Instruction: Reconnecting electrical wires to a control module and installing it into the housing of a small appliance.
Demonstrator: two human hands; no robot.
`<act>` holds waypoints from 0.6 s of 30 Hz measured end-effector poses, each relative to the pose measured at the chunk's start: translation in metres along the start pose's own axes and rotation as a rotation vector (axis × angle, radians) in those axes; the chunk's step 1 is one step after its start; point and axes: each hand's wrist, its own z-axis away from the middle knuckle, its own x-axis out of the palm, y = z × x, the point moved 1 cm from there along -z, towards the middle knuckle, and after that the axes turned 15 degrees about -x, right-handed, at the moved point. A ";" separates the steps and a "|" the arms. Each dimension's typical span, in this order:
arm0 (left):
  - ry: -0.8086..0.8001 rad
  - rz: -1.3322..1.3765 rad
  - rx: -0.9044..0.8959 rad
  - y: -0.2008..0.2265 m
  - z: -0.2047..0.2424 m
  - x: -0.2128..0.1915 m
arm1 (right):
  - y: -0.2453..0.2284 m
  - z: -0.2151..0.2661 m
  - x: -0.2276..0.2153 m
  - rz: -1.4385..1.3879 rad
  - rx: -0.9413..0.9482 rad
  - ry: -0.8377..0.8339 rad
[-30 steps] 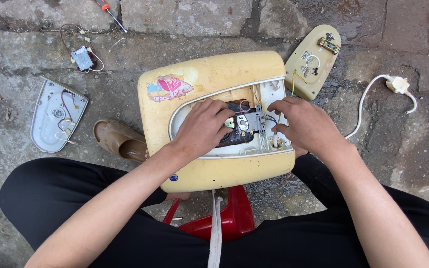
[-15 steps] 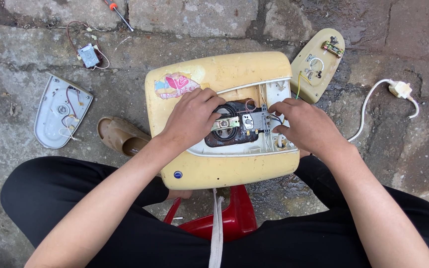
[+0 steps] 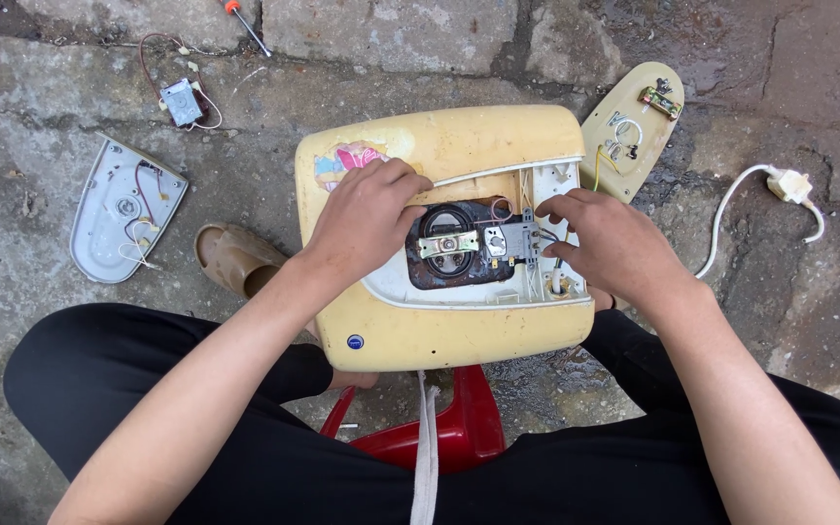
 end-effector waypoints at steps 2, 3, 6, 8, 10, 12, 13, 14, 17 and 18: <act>0.012 0.001 -0.008 -0.003 -0.001 -0.003 | -0.002 -0.001 -0.001 0.003 -0.005 0.003; 0.022 0.003 -0.014 -0.005 -0.002 -0.004 | -0.003 -0.001 -0.002 0.004 -0.008 0.006; -0.050 0.012 -0.022 0.001 0.001 -0.009 | -0.006 -0.003 -0.001 0.017 0.001 -0.010; -0.107 -0.007 -0.024 0.007 0.007 -0.013 | -0.010 -0.004 -0.003 0.019 0.000 -0.019; -0.166 -0.026 -0.024 0.011 0.011 -0.012 | -0.012 -0.004 -0.004 0.019 0.001 -0.028; -0.256 -0.074 -0.031 0.011 0.015 -0.006 | -0.012 -0.005 -0.003 0.016 -0.028 -0.017; -0.256 -0.073 -0.031 0.009 0.015 -0.001 | -0.013 -0.005 -0.003 0.016 -0.028 -0.018; -0.281 -0.086 -0.024 0.008 0.016 0.004 | -0.013 -0.005 -0.003 0.017 -0.032 -0.015; -0.295 -0.153 0.000 0.003 0.015 0.018 | -0.016 -0.007 -0.002 0.006 -0.043 -0.018; -0.283 -0.209 0.018 0.002 0.015 0.022 | -0.017 -0.008 -0.001 -0.005 -0.050 -0.023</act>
